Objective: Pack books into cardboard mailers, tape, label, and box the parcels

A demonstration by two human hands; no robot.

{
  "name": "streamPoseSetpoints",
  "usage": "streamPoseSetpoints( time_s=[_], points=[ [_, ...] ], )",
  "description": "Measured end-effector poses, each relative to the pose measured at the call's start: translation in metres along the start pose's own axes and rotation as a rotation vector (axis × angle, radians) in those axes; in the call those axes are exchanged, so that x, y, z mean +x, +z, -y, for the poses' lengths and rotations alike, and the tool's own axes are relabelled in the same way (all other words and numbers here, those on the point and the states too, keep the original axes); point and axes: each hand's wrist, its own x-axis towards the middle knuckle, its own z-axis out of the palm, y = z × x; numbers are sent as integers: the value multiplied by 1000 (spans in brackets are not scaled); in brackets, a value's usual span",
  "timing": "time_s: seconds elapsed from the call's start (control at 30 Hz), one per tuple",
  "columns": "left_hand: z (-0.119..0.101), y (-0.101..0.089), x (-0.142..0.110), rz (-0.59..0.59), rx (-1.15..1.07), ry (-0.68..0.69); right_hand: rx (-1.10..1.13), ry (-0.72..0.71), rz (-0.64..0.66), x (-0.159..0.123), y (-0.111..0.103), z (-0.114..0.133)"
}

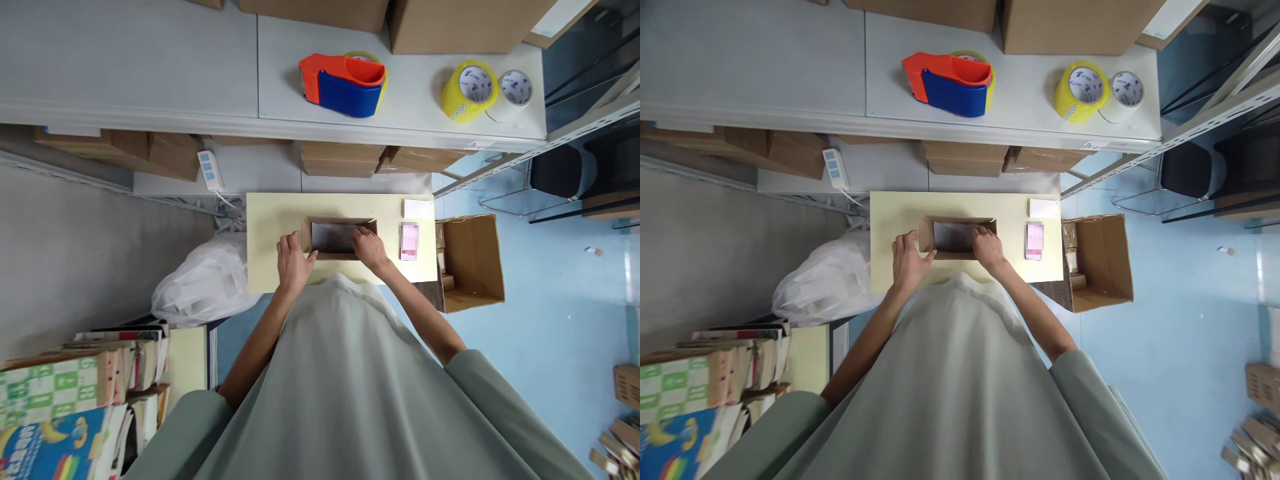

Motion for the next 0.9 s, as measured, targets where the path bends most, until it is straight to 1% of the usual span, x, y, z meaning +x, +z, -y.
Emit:
streamPoseSetpoints(
  time_s=[0.13, 0.2, 0.23, 0.37, 0.5, 0.6, 0.67, 0.73, 0.8, 0.83, 0.9],
  points=[
    [5, 6, -5, 21, 0, 31, -8, 31, -247, -20, -8, -19],
    [4, 8, -8, 36, -6, 65, 13, 56, -328, -20, -11, -29],
    [4, 9, -9, 46, -8, 83, 33, 68, -344, -17, -11, -34],
    [0, 11, -11, 126, -9, 169, 161, 89, -325, 5, -6, -46],
    [1, 15, -8, 239, 12, 238, 388, 73, -313, 28, 10, -50],
    [5, 20, -5, 278, 31, 250, 508, 66, -317, 37, 23, -51],
    [8, 22, -2, 248, 0, 208, 538, 66, -304, 37, 29, -52],
    [12, 24, 3, 174, -34, 128, 550, 59, -281, 35, 32, -56],
    [16, 23, 10, 101, -38, 57, 534, 55, -284, 31, 34, -60],
    [18, 23, 14, 82, -34, 40, 521, 56, -298, 29, 34, -63],
    [22, 21, 23, 92, -33, 44, 517, 68, -313, 25, 37, -68]
  ],
)
